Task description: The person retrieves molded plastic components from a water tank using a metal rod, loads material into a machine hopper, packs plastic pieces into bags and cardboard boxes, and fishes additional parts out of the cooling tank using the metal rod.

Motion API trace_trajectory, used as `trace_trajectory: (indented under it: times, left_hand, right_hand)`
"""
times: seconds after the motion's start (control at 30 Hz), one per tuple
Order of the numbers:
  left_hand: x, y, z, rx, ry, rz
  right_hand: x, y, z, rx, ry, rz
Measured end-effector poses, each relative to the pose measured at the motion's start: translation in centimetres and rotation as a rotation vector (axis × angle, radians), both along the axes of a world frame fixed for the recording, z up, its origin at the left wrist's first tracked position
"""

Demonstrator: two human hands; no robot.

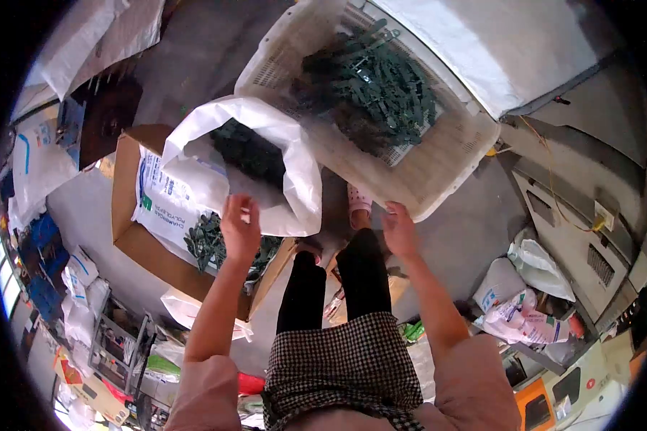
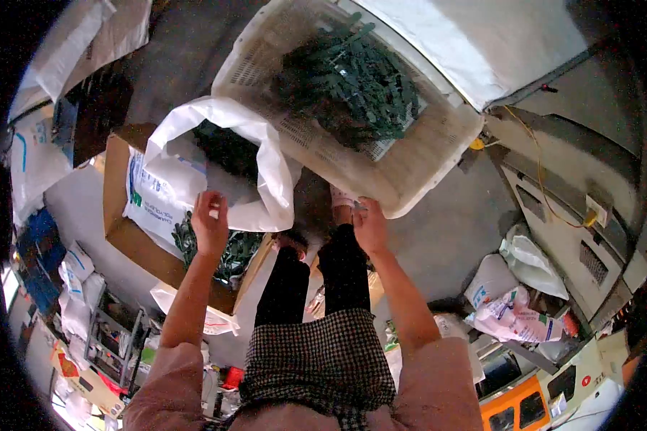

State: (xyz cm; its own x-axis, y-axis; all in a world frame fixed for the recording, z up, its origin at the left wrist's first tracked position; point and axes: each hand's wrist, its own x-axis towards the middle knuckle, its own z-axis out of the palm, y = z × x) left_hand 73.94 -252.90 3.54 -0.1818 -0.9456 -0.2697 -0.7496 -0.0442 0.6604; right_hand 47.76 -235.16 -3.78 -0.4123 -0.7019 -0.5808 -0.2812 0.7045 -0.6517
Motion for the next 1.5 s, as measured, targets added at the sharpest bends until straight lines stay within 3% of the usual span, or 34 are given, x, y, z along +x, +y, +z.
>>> trace_trajectory:
  times: [0.07,0.13,0.17,0.2,0.23,0.27,0.3,0.37,0.4,0.43,0.47,0.5,0.53,0.57,0.6,0.67,0.77,0.8,0.87,1.0,1.07,1.17,1.27,1.4,1.43,1.5]
  left_hand:
    - [-3.2,0.0,-0.4,0.094,0.128,-0.027]
    - [-5.6,1.6,-3.1,0.432,0.258,-0.024]
    - [-7.4,2.3,-4.5,0.759,0.425,0.069]
    - [-8.6,3.7,-7.4,0.95,0.415,0.179]
    - [-9.1,4.6,-10.7,1.112,0.296,0.108]
    - [-10.4,4.3,-12.1,1.11,0.301,0.102]
    - [-12.1,3.8,-13.2,1.13,0.135,0.248]
    - [-13.5,4.6,-17.1,0.959,0.055,0.438]
    - [-14.1,4.8,-18.6,0.971,0.05,0.434]
    - [-14.8,4.8,-20.0,0.785,0.08,0.551]
    - [-15.4,4.9,-21.2,0.595,0.109,0.664]
    - [-15.5,4.4,-21.2,0.604,0.105,0.664]
    - [-15.2,3.2,-20.4,0.564,0.379,0.741]
    - [-14.8,2.3,-20.4,0.512,0.652,0.814]
    - [-14.3,1.9,-21.1,0.511,0.645,0.821]
    - [-13.2,1.5,-22.7,0.596,0.713,0.956]
    - [-11.9,1.1,-23.9,0.667,0.781,1.083]
    - [-12.3,0.4,-22.0,0.661,0.786,1.082]
    - [-13.0,-0.7,-15.9,0.668,0.672,1.032]
    - [-11.2,0.0,-14.8,0.531,0.89,0.937]
    - [-10.6,0.2,-13.2,0.571,0.875,0.953]
    - [-11.1,0.6,-8.2,0.71,0.773,0.867]
    - [-10.0,2.6,-5.4,0.879,0.923,0.915]
    - [-8.6,5.3,0.7,0.888,1.085,1.003]
    - [-8.2,5.8,2.2,0.786,1.068,0.902]
    - [-7.8,5.3,7.6,0.89,1.15,1.064]
  right_hand:
    - [-0.4,1.6,-2.5,-0.088,0.098,0.188]
    - [-0.4,1.3,-2.7,0.142,-0.071,-0.064]
    - [-0.8,1.4,-3.1,0.139,-0.067,-0.071]
    - [-1.5,1.6,-3.8,0.149,0.113,-0.059]
    - [-2.7,1.8,-4.5,0.16,0.297,-0.048]
    - [-4.3,2.0,-5.2,0.223,0.397,-0.11]
    - [-6.4,2.1,-6.0,0.286,0.494,-0.17]
    - [-11.4,0.9,-6.2,0.441,0.503,-0.343]
    - [-13.9,2.2,-8.6,0.32,0.561,-0.365]
    - [-16.4,3.8,-11.3,0.2,0.617,-0.384]
    - [-18.7,4.2,-13.2,0.248,0.59,-0.468]
    - [-20.6,4.2,-14.7,0.291,0.56,-0.55]
    - [-22.4,4.4,-15.7,0.298,0.558,-0.548]
    - [-23.8,4.6,-16.6,0.208,0.254,-0.634]
    - [-24.4,4.7,-17.2,0.116,-0.055,-0.709]
    - [-23.5,3.7,-16.2,0.107,-0.104,-0.759]
    - [-21.8,2.6,-12.5,0.04,-0.12,-0.725]
    - [-21.1,2.9,-11.1,0.0,-0.083,-0.642]
    - [-19.8,3.7,-8.9,-0.001,0.024,-0.717]
    - [-17.1,5.7,-3.3,-0.24,-0.012,-0.904]
    - [-15.8,4.7,2.1,-0.399,0.005,-0.895]
    - [-16.2,5.7,9.1,-0.226,0.125,-0.808]
    - [-15.0,3.2,17.5,-0.312,0.182,-0.768]
    - [-13.9,2.8,26.6,-0.425,0.191,-0.744]
    - [-13.3,2.1,28.9,-0.399,0.23,-0.768]
    - [-11.6,1.0,33.9,-0.447,0.254,-0.708]
